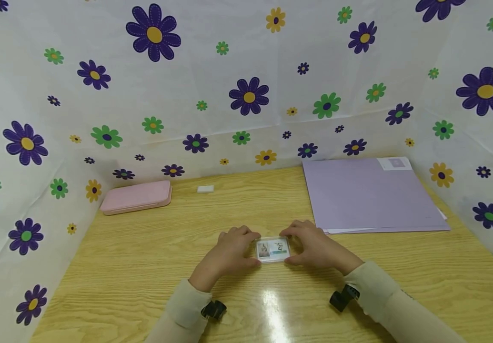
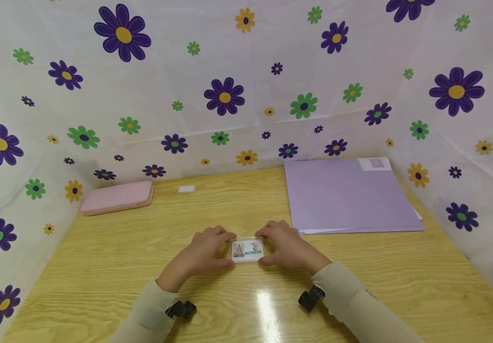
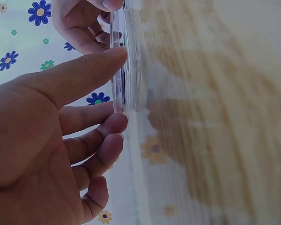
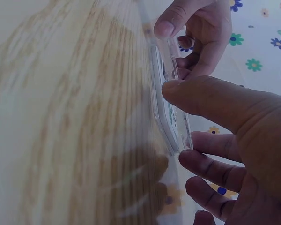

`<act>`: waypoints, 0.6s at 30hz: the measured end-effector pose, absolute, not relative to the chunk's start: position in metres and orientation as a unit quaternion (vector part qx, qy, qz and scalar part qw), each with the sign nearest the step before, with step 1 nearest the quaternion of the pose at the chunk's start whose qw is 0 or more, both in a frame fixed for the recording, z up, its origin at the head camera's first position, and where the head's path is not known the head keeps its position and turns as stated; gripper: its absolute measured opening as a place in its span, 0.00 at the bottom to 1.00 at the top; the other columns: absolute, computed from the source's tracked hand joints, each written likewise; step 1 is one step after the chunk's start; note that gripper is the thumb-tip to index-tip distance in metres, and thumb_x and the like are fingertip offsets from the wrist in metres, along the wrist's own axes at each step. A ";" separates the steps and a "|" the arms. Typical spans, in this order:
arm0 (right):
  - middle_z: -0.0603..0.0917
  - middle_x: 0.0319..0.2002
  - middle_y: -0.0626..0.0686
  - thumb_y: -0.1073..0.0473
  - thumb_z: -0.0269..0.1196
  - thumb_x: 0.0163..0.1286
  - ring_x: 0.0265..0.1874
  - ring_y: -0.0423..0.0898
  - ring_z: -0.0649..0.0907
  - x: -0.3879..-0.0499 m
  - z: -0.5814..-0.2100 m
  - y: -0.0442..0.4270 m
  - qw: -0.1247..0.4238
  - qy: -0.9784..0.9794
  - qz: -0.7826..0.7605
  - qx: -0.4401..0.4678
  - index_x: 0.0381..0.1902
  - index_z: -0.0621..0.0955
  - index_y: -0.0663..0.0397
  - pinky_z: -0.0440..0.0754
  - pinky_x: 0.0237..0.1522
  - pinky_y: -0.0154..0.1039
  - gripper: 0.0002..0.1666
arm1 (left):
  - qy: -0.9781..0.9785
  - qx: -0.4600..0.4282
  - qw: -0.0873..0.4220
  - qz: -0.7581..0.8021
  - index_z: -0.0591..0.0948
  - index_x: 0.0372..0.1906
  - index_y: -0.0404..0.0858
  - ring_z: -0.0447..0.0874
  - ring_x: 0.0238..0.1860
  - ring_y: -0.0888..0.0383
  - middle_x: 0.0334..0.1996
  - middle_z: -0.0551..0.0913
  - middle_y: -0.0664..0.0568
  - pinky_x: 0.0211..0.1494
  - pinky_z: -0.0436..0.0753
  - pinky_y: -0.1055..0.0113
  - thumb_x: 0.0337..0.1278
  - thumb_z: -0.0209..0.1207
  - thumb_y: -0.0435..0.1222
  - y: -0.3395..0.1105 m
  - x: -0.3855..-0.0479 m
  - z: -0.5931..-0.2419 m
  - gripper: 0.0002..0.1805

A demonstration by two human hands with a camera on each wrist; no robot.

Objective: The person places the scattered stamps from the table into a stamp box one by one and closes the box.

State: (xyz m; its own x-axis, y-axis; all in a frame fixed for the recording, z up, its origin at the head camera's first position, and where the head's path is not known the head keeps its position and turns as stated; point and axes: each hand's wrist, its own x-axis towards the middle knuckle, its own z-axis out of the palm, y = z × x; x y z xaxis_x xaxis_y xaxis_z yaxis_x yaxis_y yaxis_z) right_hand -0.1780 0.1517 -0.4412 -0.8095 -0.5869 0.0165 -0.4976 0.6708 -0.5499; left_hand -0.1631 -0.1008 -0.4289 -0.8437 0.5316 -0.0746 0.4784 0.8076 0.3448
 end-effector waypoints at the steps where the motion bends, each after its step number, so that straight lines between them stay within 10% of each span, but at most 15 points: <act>1: 0.79 0.51 0.48 0.49 0.77 0.53 0.50 0.51 0.73 -0.178 -0.441 0.152 0.081 0.910 -0.275 -0.299 0.57 0.81 0.52 0.70 0.48 0.56 0.34 | 0.947 0.266 0.085 0.156 0.77 0.64 0.42 0.73 0.56 0.48 0.55 0.77 0.51 0.49 0.70 0.52 0.53 0.71 0.49 -0.100 -0.163 -0.429 0.34; 18: 0.78 0.49 0.47 0.50 0.77 0.54 0.47 0.49 0.73 -0.179 -0.446 0.151 0.081 0.904 -0.282 -0.310 0.57 0.81 0.52 0.71 0.48 0.49 0.34 | 0.950 0.257 0.100 0.147 0.78 0.64 0.42 0.72 0.57 0.49 0.56 0.77 0.51 0.51 0.68 0.53 0.54 0.70 0.49 -0.099 -0.163 -0.431 0.32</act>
State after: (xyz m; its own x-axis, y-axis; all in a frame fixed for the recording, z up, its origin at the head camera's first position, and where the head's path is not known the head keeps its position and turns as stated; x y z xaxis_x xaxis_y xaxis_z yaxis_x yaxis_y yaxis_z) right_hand -0.1794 0.1507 -0.4463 -0.7945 -0.6066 0.0282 -0.5148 0.6481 -0.5612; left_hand -0.1628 -0.0990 -0.4307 -0.8476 0.5180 -0.1149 0.4591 0.8245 0.3309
